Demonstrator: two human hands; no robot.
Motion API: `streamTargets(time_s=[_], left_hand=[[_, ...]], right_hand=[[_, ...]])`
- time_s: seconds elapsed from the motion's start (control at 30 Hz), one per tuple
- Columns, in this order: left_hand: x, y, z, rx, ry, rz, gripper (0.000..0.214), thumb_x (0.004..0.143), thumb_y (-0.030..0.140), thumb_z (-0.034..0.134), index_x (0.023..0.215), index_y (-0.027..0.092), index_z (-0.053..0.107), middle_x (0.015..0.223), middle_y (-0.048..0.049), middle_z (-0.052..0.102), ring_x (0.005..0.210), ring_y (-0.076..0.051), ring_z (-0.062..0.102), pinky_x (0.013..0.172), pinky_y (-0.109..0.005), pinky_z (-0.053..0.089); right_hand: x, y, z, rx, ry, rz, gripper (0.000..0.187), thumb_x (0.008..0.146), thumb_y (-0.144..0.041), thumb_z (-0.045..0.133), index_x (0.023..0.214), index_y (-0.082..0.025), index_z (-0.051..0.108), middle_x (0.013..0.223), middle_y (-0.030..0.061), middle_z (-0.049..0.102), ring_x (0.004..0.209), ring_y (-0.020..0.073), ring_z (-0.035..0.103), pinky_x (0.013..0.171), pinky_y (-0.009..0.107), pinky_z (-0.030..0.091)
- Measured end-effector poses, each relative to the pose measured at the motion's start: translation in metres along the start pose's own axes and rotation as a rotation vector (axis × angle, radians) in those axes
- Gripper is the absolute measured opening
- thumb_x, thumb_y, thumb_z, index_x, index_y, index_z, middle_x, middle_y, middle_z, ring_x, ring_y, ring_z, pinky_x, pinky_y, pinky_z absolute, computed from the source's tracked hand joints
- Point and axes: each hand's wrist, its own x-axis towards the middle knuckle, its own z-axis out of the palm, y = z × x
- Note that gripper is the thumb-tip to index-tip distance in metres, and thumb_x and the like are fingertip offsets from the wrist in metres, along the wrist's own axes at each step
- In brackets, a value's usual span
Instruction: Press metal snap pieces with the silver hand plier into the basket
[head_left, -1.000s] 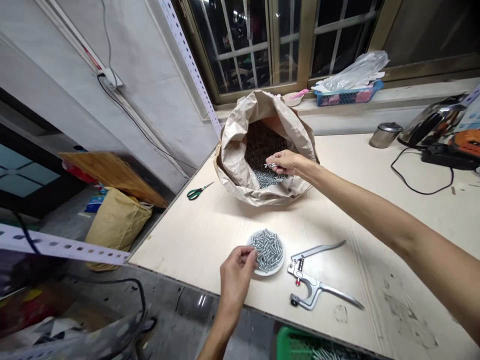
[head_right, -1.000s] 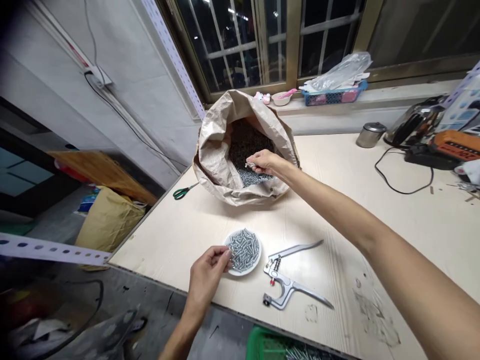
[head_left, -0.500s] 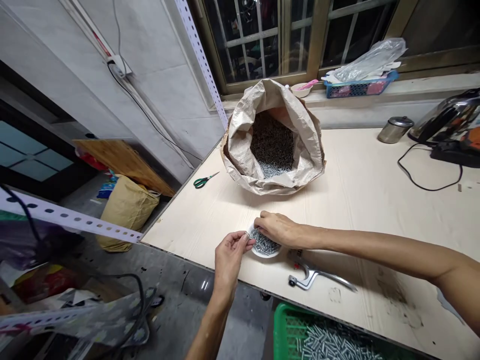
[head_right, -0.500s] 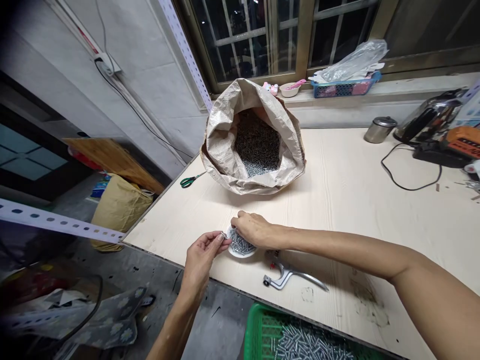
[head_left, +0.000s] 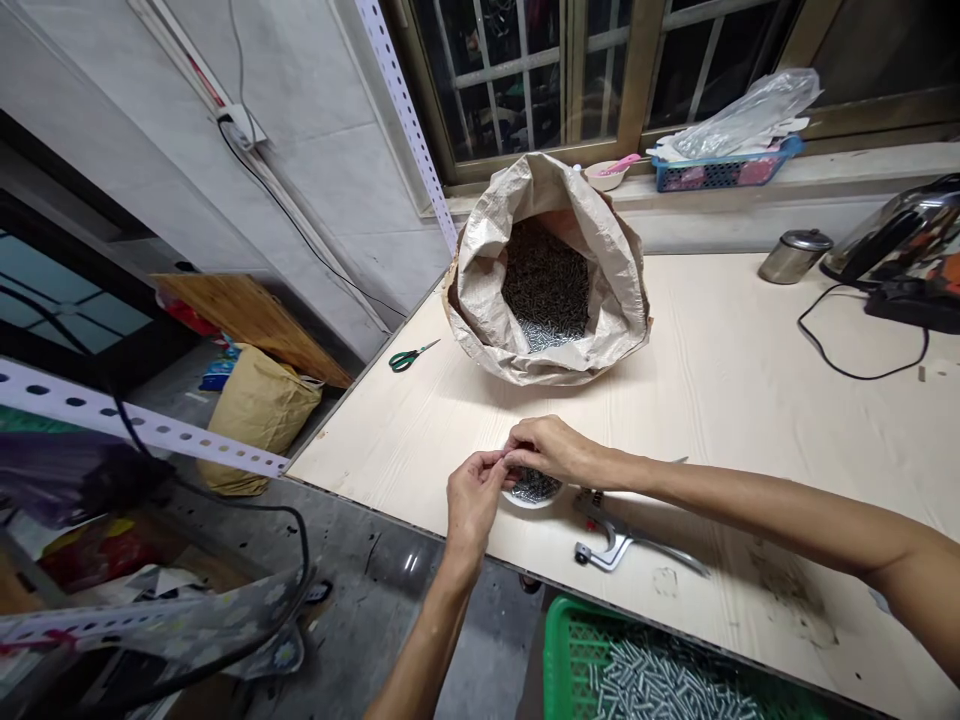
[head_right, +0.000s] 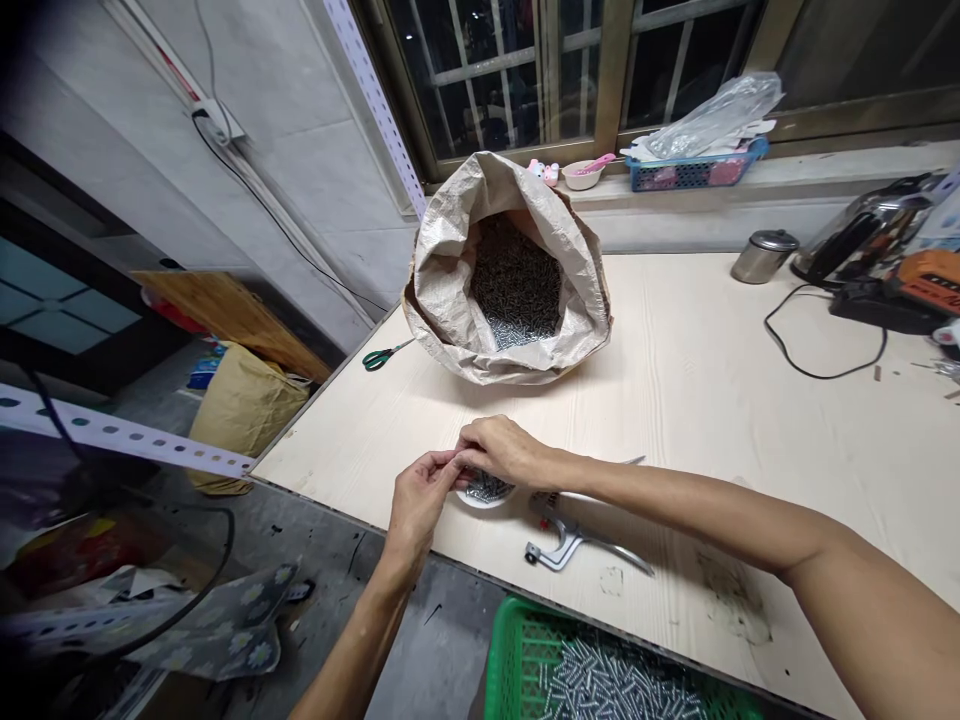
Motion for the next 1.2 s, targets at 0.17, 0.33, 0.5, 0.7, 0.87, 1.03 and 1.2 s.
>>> streamTargets(time_s=[0.17,0.33,0.5,0.7,0.87,1.03,1.2], left_hand=[[-0.004,0.01,0.006,-0.001,0.007,0.061,0.032,0.069,0.04,0.073,0.083,0.012,0.066,0.069,-0.0037,0.07,0.064,-0.015,0.066,0.066,-0.027,0.053],[-0.011,0.022,0.014,0.019,0.025,0.135,0.03,0.074,0.038,0.069,0.088,0.012,0.065,0.07,-0.0042,0.069,0.07,-0.016,0.067,0.071,-0.028,0.053],[-0.008,0.023,0.019,-0.186,0.01,0.076,0.036,0.068,0.038,0.075,0.088,0.011,0.063,0.078,-0.0037,0.069,0.069,-0.013,0.066,0.07,-0.027,0.053],[-0.01,0.033,0.018,-0.139,-0.004,0.116,0.035,0.07,0.038,0.073,0.09,0.011,0.064,0.075,-0.0031,0.068,0.065,-0.011,0.063,0.067,-0.024,0.052],[-0.013,0.031,0.025,-0.077,0.017,0.114,0.034,0.073,0.039,0.07,0.09,0.011,0.062,0.07,-0.0028,0.067,0.064,-0.013,0.065,0.066,-0.026,0.053],[-0.016,0.029,0.023,-0.065,0.114,0.147,0.034,0.075,0.04,0.068,0.092,0.012,0.06,0.074,-0.0035,0.068,0.069,-0.015,0.067,0.071,-0.03,0.054],[-0.038,0.036,0.009,0.042,0.093,0.12,0.034,0.075,0.041,0.068,0.093,0.013,0.064,0.073,-0.0036,0.069,0.068,-0.014,0.065,0.068,-0.026,0.052]], right_hand=[[0.0,0.004,0.002,0.206,0.119,0.061,0.003,0.081,-0.017,0.062,0.079,-0.015,0.063,0.07,-0.0012,0.063,0.064,0.0109,0.055,0.059,0.022,0.039],[-0.002,0.003,-0.002,0.338,0.225,0.104,0.006,0.081,-0.02,0.058,0.078,-0.016,0.059,0.064,-0.0027,0.059,0.059,0.0104,0.052,0.055,0.021,0.037],[-0.009,0.0,0.0,0.362,0.246,0.093,0.014,0.083,-0.025,0.059,0.092,-0.016,0.064,0.081,0.0016,0.066,0.071,0.0124,0.057,0.064,0.024,0.043],[-0.014,0.001,0.003,0.378,0.25,0.107,0.021,0.086,-0.033,0.056,0.084,-0.015,0.067,0.076,0.0014,0.066,0.07,0.013,0.056,0.062,0.023,0.041],[-0.021,0.001,0.008,0.413,0.345,0.172,0.019,0.085,-0.033,0.057,0.081,-0.015,0.063,0.069,-0.0014,0.061,0.061,0.0109,0.052,0.056,0.022,0.039],[-0.021,0.002,0.013,0.258,0.399,0.181,0.006,0.083,-0.02,0.059,0.079,-0.015,0.061,0.072,-0.0007,0.061,0.064,0.0112,0.053,0.061,0.024,0.041],[-0.046,-0.002,-0.005,-0.025,0.357,0.088,0.01,0.086,-0.019,0.059,0.095,-0.016,0.062,0.088,0.0042,0.061,0.078,0.0138,0.055,0.069,0.027,0.043]])
